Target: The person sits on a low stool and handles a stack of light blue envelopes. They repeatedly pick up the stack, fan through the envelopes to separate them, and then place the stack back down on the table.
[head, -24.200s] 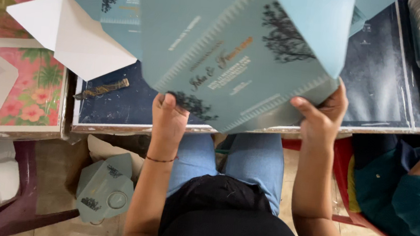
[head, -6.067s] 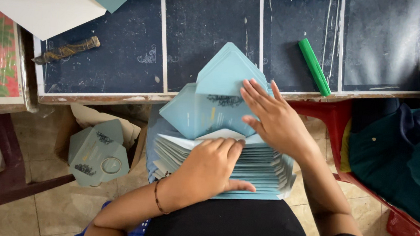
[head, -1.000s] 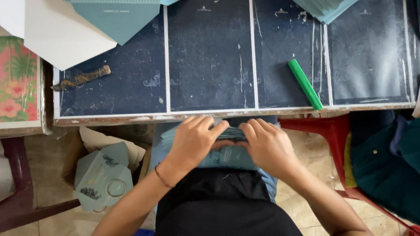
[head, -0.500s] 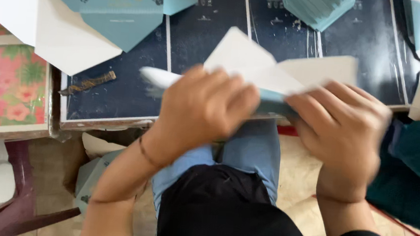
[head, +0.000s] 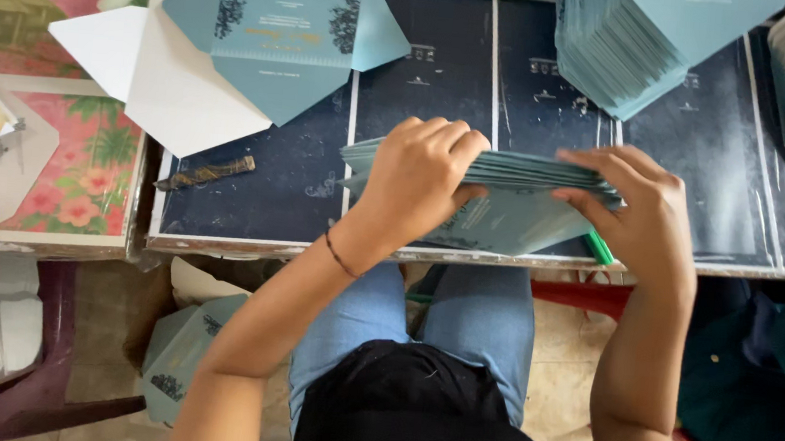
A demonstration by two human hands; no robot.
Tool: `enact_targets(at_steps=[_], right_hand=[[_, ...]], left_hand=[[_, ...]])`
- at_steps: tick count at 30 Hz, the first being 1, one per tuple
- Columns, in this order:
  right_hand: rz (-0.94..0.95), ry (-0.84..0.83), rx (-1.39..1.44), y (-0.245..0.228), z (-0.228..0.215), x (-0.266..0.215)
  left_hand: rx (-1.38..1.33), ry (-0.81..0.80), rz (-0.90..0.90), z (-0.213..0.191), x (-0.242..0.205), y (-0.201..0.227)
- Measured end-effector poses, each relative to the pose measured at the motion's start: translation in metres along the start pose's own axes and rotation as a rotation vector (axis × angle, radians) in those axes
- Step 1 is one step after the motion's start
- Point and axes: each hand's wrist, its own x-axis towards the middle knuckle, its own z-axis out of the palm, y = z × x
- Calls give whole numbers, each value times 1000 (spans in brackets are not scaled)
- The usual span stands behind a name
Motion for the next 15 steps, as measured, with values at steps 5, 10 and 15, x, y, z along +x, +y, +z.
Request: enact_targets(at_steps=[5, 10, 15], right_hand=[[20, 210, 172, 16, 26, -6], [-10, 269, 172, 29, 34, -5], [-57, 330, 127, 3, 22, 10]], left_hand=[[-175, -89, 30, -22, 5, -6], [-187, -14, 40, -24, 4, -21], [-156, 91, 92, -42, 3, -21]])
